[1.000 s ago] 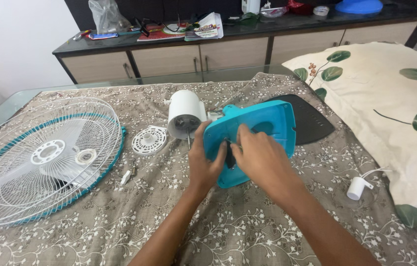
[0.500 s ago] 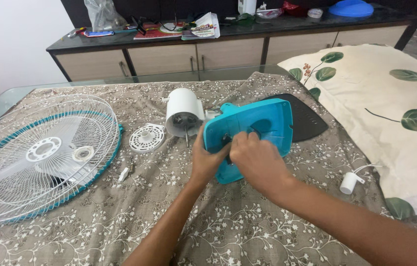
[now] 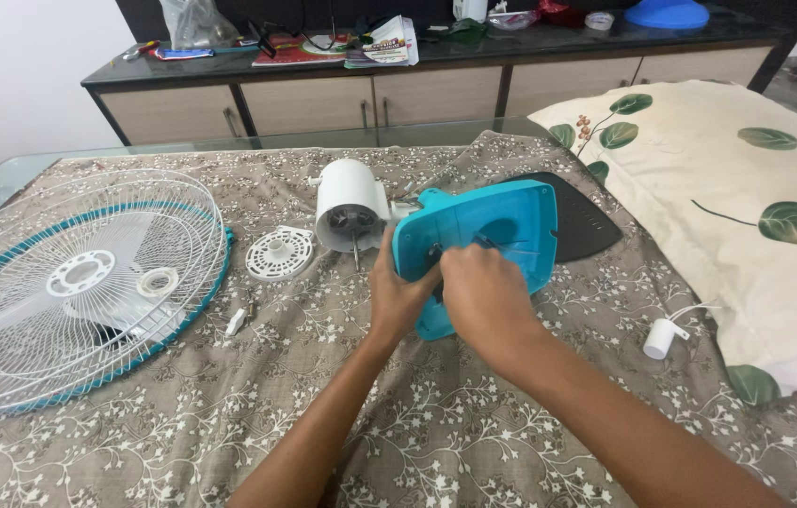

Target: The person works on the internal wiring of a disassembled electric fan. They use a screwdriver to adjust screws on a black component inside the blue fan housing, handling wires and small parts on a table.

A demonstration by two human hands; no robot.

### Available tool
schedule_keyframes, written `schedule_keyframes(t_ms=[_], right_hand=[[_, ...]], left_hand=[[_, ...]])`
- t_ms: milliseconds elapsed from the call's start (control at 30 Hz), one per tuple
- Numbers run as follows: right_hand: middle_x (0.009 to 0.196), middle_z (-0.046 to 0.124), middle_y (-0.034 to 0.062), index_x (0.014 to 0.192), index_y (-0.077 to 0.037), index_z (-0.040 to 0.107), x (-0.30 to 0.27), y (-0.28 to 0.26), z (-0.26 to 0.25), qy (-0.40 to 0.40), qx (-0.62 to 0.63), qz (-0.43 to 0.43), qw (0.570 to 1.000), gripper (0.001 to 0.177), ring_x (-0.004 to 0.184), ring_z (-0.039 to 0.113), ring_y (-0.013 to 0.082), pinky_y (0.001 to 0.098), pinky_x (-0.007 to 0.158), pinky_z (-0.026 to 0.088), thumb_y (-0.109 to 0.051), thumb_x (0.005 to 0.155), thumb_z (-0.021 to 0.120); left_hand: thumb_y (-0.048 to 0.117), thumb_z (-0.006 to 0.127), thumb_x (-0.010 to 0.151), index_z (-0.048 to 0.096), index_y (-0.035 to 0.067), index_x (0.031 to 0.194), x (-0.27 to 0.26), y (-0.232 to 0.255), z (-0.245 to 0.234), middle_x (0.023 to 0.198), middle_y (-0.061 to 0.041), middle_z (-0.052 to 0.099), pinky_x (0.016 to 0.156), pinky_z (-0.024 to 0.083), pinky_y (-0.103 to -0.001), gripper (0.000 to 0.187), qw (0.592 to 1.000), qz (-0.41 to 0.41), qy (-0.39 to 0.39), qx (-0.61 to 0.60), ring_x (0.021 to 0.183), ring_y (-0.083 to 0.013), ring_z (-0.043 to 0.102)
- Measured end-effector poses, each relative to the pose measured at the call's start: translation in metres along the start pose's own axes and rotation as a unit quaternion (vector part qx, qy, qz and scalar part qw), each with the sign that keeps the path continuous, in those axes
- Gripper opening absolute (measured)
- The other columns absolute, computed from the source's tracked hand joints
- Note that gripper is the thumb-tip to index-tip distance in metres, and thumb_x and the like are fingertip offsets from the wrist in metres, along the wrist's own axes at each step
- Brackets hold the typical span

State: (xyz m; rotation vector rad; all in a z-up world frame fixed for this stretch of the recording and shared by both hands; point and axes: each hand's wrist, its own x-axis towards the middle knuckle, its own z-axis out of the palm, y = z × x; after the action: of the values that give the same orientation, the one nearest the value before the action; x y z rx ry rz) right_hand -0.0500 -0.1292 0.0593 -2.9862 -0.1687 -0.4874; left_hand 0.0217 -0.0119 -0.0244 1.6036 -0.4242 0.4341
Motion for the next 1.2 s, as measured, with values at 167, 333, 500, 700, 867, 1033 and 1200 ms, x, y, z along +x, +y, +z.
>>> schedule_keyframes(t_ms=[167,333,500,700,867,1033,1200], right_hand=[[0.083,0.073,0.0253,0.082,0.000,0.076,0.002,-0.002,-0.004,0.003,0.053,0.055,0.997,0.013,0.084,0.073,0.0414,0.0491,0.073,0.060,-0.011,0.085,0.070],[0.083,0.072,0.0264,0.083,0.001,0.074,0.005,0.001,-0.008,0.003,0.077,0.061,0.995,0.026,0.083,0.072,0.0429,0.0500,0.072,0.059,-0.018,0.097,0.062],[0.083,0.072,0.0232,0.096,-0.006,0.073,-0.010,0.030,-0.015,0.009,0.082,0.074,0.994,0.026,0.081,0.069,0.0461,0.0558,0.071,0.054,-0.030,0.097,0.063],[0.082,0.072,0.0235,0.115,-0.005,0.063,-0.014,0.092,0.011,0.070,0.194,0.019,0.978,0.026,0.079,0.071,0.0435,0.0532,0.066,0.052,-0.025,0.099,0.062],[0.078,0.073,0.0194,0.103,-0.007,0.069,-0.040,0.114,0.059,0.141,0.193,0.054,0.969,0.027,0.069,0.071,0.0401,0.0495,0.064,0.053,-0.031,0.094,0.069],[0.086,0.075,0.0175,0.099,-0.012,0.076,-0.049,0.120,0.082,0.079,0.207,0.013,0.975,0.026,0.074,0.073,0.0366,0.0482,0.068,0.056,-0.034,0.087,0.073],[0.100,0.076,0.0110,0.101,-0.015,0.077,-0.053,0.109,0.081,0.015,0.185,-0.042,0.982,0.026,0.084,0.072,0.0353,0.0477,0.075,0.057,-0.032,0.082,0.075]], left_hand=[[0.019,0.087,0.076,0.050,0.001,0.142,-0.001,0.005,-0.001,0.115,-0.017,0.076,0.088,0.061,-0.039,0.077,1.000,0.020,0.000,0.007,0.102,-0.0235,0.076],[0.021,0.088,0.077,0.054,0.004,0.135,0.001,0.007,-0.004,0.111,-0.013,0.077,0.086,0.062,-0.037,0.069,1.000,0.004,-0.017,0.006,0.098,-0.0205,0.076],[0.021,0.090,0.078,0.058,0.003,0.131,0.004,0.008,-0.009,0.111,-0.011,0.076,0.087,0.062,-0.035,0.064,0.998,0.049,-0.042,-0.026,0.100,-0.0189,0.075],[0.023,0.092,0.070,0.049,0.005,0.136,0.006,0.008,-0.015,0.117,-0.013,0.072,0.087,0.063,-0.035,0.081,0.998,0.003,-0.061,-0.003,0.103,-0.0205,0.074],[0.020,0.093,0.071,0.044,0.001,0.139,-0.013,0.006,-0.016,0.126,-0.018,0.067,0.092,0.061,-0.039,0.086,0.999,0.018,-0.032,0.002,0.111,-0.0258,0.070],[0.022,0.085,0.079,0.044,0.003,0.143,-0.044,-0.009,-0.012,0.124,-0.018,0.070,0.090,0.063,-0.038,0.079,0.995,-0.073,-0.053,0.044,0.108,-0.0238,0.073],[0.020,0.080,0.087,0.054,0.000,0.137,-0.043,-0.023,-0.017,0.121,-0.019,0.074,0.091,0.061,-0.036,0.059,0.996,-0.051,-0.062,0.026,0.107,-0.0241,0.074]])
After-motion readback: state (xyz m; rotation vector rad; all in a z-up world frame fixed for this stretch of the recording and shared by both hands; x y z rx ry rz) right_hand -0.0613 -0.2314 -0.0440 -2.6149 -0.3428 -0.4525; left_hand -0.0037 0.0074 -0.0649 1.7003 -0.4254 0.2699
